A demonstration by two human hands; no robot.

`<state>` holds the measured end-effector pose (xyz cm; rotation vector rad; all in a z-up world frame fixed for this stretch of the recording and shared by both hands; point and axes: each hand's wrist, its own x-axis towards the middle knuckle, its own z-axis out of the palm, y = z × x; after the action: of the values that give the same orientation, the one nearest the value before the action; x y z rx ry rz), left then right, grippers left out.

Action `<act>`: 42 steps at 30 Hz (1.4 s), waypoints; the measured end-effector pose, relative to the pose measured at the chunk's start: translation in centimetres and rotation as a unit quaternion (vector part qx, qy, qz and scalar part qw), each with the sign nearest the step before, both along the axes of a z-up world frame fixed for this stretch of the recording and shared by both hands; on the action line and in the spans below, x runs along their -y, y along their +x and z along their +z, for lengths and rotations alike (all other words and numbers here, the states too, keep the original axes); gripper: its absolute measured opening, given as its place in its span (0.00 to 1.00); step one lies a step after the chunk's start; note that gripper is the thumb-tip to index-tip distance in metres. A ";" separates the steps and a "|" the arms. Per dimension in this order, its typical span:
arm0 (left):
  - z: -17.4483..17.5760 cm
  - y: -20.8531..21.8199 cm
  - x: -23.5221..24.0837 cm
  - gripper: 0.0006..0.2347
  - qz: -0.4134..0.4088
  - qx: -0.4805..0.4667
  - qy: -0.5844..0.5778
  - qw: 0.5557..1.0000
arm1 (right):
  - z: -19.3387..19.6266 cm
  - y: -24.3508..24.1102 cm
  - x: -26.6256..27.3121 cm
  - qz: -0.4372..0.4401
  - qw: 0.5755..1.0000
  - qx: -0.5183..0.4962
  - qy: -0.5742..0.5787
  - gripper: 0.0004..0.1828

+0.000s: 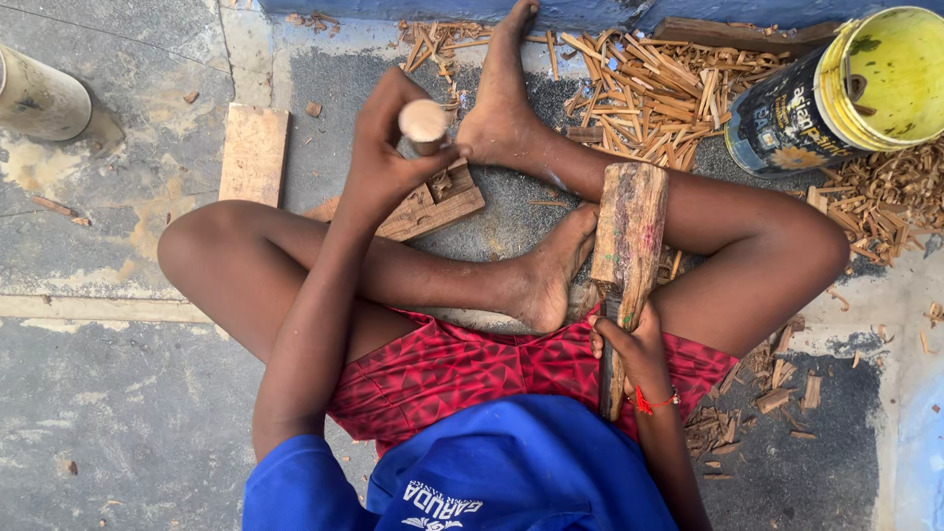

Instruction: The person sits cross-legged on the floor and uses a wooden mallet to repeatedly strike a small cylindrical piece of wood held in their left hand. The person adjusts the wood's position occasionally while continuing to strike it.

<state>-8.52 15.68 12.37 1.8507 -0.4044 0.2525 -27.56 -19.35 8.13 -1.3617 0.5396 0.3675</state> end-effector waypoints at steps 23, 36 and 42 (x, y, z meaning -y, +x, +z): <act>-3.2 0.0 1.2 0.11 0.022 -0.114 -0.138 0.984 | 0.5 -0.2 -1.2 0.065 0.996 0.055 -0.014 0.23; -3.5 0.4 1.5 0.11 0.013 -0.106 -0.144 0.984 | 14.9 5.5 -6.3 0.117 0.969 0.214 -0.040 0.19; -3.8 0.2 1.2 0.13 0.029 -0.078 -0.128 0.988 | 16.8 6.2 -7.9 0.183 0.956 0.222 -0.052 0.22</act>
<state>-8.31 14.45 8.58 1.6168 -0.1984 0.1882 -21.31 -11.43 24.94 -1.5900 -0.0715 0.3187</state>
